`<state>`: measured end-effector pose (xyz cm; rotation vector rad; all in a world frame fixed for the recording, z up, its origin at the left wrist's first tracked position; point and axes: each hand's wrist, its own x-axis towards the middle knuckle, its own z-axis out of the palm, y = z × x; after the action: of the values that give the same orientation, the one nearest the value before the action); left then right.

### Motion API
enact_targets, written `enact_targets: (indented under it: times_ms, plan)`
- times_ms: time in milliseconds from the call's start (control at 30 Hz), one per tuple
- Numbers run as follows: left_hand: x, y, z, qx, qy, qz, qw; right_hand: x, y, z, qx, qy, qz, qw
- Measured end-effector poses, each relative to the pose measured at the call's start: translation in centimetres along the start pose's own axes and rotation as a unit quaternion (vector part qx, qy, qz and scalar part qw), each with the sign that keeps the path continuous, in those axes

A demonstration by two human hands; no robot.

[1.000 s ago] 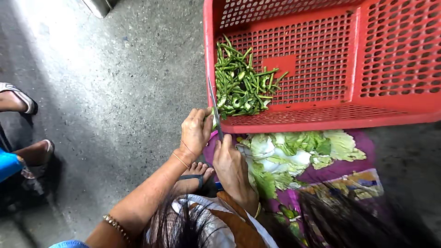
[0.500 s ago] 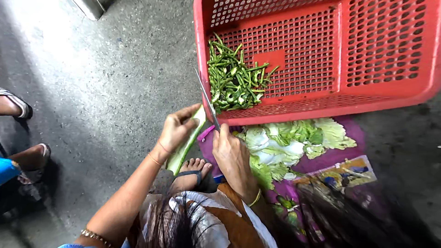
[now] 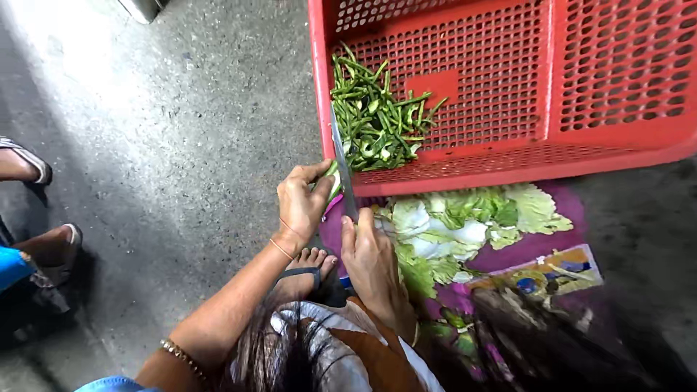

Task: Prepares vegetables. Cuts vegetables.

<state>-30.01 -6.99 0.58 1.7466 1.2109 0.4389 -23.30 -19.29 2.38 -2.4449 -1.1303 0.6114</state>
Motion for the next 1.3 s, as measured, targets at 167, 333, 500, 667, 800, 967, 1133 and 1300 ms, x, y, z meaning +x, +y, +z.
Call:
enact_targets:
  times_ms: [167, 333, 500, 667, 800, 967, 1133, 1300]
  plan:
    - [-0.1, 0.1, 0.4, -0.002, 0.005, -0.034, 0.999, -0.2, -0.1, 0.5, -0.034, 0.001, -0.012, 0.999]
    - [0.0, -0.8, 0.0, -0.002, -0.01, -0.001, 1.0, -0.1, -0.2, 0.9, -0.07, -0.025, 0.002, 0.997]
    - [-0.3, -1.8, -0.2, 0.041, -0.035, 0.01, 0.999, -0.1, -0.1, 1.2, -0.07, -0.025, 0.01, 0.997]
    - [-0.8, -1.7, 1.2, 0.032, 0.034, 0.064, 0.997, -0.1, -0.3, 0.7, -0.08, -0.01, 0.009, 0.997]
    - [-0.6, -1.6, 1.4, 0.089, 0.045, 0.064, 0.993, 0.2, -0.9, -0.3, -0.12, -0.039, 0.021, 0.992]
    - [-0.4, -1.7, 1.3, 0.111, 0.032, 0.066, 0.991, 0.3, -1.4, -1.2, -0.124, -0.073, 0.024, 0.989]
    - [-0.3, -1.9, 1.4, 0.12, 0.038, 0.078, 0.989, 0.2, -1.5, -1.2, -0.125, -0.068, 0.024, 0.989]
    - [-0.4, -1.9, 1.5, 0.126, 0.039, 0.09, 0.987, 0.2, -1.3, -0.6, -0.114, -0.054, 0.03, 0.992]
